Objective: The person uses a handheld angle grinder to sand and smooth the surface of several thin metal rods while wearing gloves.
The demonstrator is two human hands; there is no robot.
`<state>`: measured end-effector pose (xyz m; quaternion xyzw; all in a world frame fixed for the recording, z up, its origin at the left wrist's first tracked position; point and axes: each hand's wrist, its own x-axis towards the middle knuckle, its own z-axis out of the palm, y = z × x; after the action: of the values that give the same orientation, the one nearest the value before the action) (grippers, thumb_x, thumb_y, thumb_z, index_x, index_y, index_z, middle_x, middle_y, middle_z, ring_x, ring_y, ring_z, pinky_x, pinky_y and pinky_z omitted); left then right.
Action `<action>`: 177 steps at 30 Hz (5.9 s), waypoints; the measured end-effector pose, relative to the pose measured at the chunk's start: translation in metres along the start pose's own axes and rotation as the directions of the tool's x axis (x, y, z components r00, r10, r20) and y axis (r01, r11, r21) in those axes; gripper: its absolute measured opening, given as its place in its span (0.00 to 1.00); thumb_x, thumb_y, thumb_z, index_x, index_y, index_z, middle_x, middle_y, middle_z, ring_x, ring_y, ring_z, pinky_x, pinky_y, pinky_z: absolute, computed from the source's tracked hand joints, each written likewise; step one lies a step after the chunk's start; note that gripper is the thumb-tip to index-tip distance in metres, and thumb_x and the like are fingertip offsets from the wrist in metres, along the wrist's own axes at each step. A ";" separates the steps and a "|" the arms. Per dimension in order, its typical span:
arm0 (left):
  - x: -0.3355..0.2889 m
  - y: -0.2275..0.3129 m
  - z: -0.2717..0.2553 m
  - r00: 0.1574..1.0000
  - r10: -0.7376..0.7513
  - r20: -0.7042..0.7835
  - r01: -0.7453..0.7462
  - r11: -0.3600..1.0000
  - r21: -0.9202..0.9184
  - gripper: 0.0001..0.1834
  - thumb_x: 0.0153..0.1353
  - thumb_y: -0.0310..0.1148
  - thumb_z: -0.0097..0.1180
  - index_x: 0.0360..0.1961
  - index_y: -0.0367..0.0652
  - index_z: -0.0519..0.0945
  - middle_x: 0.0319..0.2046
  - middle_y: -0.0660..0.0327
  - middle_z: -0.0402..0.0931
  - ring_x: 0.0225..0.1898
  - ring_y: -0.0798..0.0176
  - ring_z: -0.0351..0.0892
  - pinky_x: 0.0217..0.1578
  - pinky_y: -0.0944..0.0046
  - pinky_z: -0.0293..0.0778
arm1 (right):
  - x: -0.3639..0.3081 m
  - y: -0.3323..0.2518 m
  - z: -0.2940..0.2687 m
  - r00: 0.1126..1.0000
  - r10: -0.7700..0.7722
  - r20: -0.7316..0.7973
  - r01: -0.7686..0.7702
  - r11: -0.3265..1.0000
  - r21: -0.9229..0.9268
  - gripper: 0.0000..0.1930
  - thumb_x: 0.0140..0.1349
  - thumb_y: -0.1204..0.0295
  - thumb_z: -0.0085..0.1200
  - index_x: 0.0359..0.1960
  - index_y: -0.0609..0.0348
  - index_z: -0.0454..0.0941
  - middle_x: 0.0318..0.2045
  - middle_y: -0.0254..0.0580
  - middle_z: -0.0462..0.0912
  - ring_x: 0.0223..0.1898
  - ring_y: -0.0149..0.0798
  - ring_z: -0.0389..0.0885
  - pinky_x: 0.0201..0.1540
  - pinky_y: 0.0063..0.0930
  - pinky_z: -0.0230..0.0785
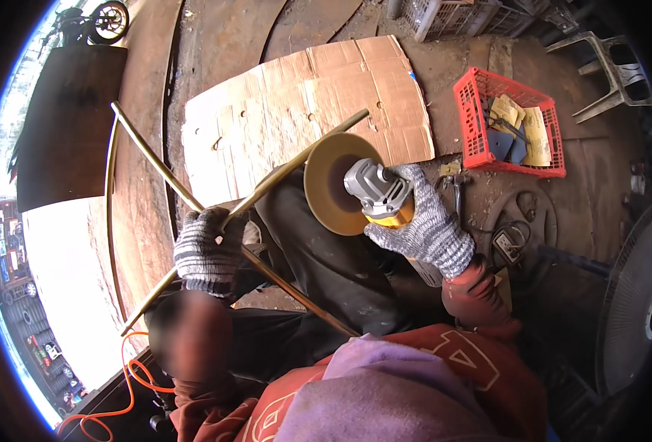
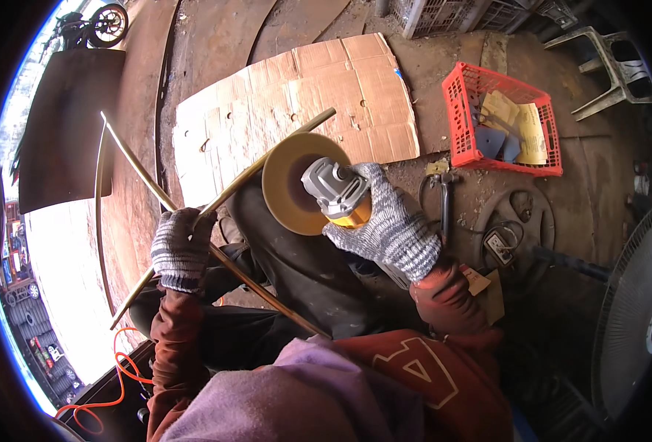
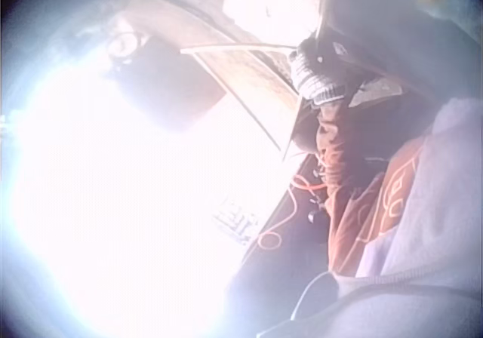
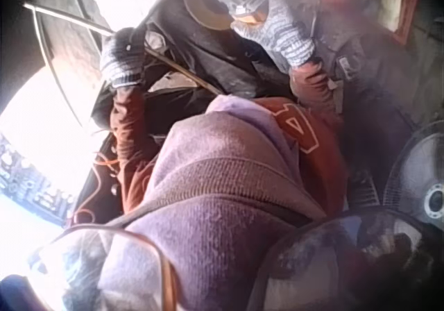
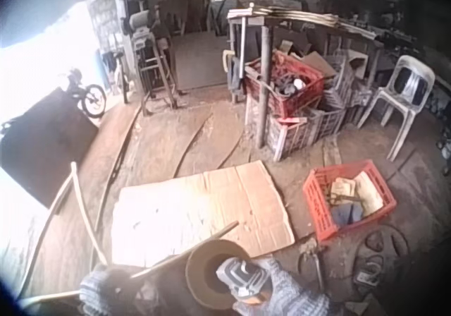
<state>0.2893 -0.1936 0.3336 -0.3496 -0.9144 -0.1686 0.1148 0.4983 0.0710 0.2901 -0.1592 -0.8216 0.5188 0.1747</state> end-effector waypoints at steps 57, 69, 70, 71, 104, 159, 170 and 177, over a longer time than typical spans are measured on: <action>0.202 -0.038 0.020 0.957 -0.061 0.285 0.275 0.515 -0.812 0.14 0.66 0.40 0.63 0.41 0.40 0.80 0.24 0.57 0.79 0.23 0.60 0.76 0.28 0.56 0.74 | 0.118 -0.245 -0.028 0.786 -0.617 0.039 0.458 0.538 -0.708 0.43 0.46 0.63 0.77 0.64 0.54 0.66 0.51 0.51 0.81 0.51 0.54 0.85 0.54 0.45 0.78; 0.202 -0.028 0.020 0.984 -0.018 0.176 0.162 0.490 -0.857 0.11 0.69 0.34 0.59 0.42 0.38 0.75 0.23 0.57 0.76 0.20 0.60 0.77 0.23 0.56 0.75 | 0.131 -0.245 -0.022 0.811 -0.570 0.130 0.472 0.507 -0.721 0.45 0.44 0.61 0.78 0.65 0.52 0.66 0.53 0.49 0.82 0.50 0.53 0.85 0.52 0.44 0.80; 0.204 -0.032 0.022 0.984 -0.016 0.179 0.164 0.487 -0.858 0.11 0.69 0.34 0.59 0.42 0.38 0.75 0.23 0.57 0.76 0.20 0.60 0.77 0.23 0.56 0.75 | 0.133 -0.245 -0.021 0.821 -0.556 0.134 0.465 0.512 -0.722 0.45 0.44 0.60 0.78 0.65 0.52 0.66 0.52 0.48 0.82 0.49 0.52 0.86 0.51 0.44 0.80; 0.204 -0.031 0.017 0.973 -0.006 0.229 0.205 0.468 -0.860 0.11 0.69 0.34 0.59 0.42 0.37 0.75 0.24 0.56 0.77 0.20 0.59 0.78 0.24 0.56 0.76 | 0.136 -0.244 -0.021 0.797 -0.583 0.158 0.488 0.467 -0.737 0.43 0.48 0.58 0.75 0.65 0.50 0.64 0.49 0.51 0.84 0.43 0.57 0.87 0.45 0.48 0.82; 0.201 -0.035 0.003 0.926 0.297 0.235 -0.111 0.807 -0.581 0.11 0.70 0.32 0.56 0.48 0.38 0.81 0.25 0.58 0.82 0.25 0.66 0.80 0.29 0.61 0.78 | 0.183 -0.205 -0.006 0.770 -0.623 0.136 0.518 0.487 -0.703 0.41 0.51 0.54 0.73 0.65 0.48 0.65 0.50 0.50 0.84 0.43 0.58 0.87 0.42 0.47 0.81; 0.203 -0.032 0.026 0.895 0.390 0.218 -0.296 0.883 -0.364 0.09 0.63 0.36 0.60 0.33 0.43 0.87 0.23 0.55 0.85 0.25 0.56 0.85 0.28 0.57 0.79 | 0.178 -0.216 -0.002 0.791 -0.602 0.113 0.515 0.555 -0.653 0.41 0.50 0.58 0.74 0.63 0.53 0.67 0.49 0.50 0.83 0.46 0.57 0.87 0.46 0.45 0.81; 0.188 -0.018 -0.001 0.912 0.103 0.398 0.254 0.620 -0.743 0.08 0.64 0.32 0.57 0.38 0.41 0.85 0.24 0.59 0.84 0.24 0.60 0.83 0.26 0.61 0.79 | 0.188 -0.227 -0.010 0.750 -0.660 0.046 0.527 0.554 -0.644 0.39 0.50 0.58 0.74 0.63 0.50 0.66 0.48 0.50 0.83 0.45 0.58 0.86 0.46 0.47 0.81; 0.203 -0.036 0.027 0.901 0.344 0.264 -0.195 0.864 -0.463 0.17 0.71 0.42 0.54 0.34 0.37 0.82 0.17 0.56 0.78 0.21 0.63 0.80 0.25 0.58 0.77 | 0.175 -0.217 0.001 0.826 -0.553 0.109 0.476 0.582 -0.660 0.42 0.49 0.59 0.76 0.64 0.53 0.65 0.51 0.51 0.83 0.47 0.56 0.87 0.48 0.45 0.81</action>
<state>0.1144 -0.0869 0.3674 -0.5158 -0.8022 -0.2837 -0.0999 0.3248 0.0585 0.5084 0.0069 -0.9495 0.1105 0.2935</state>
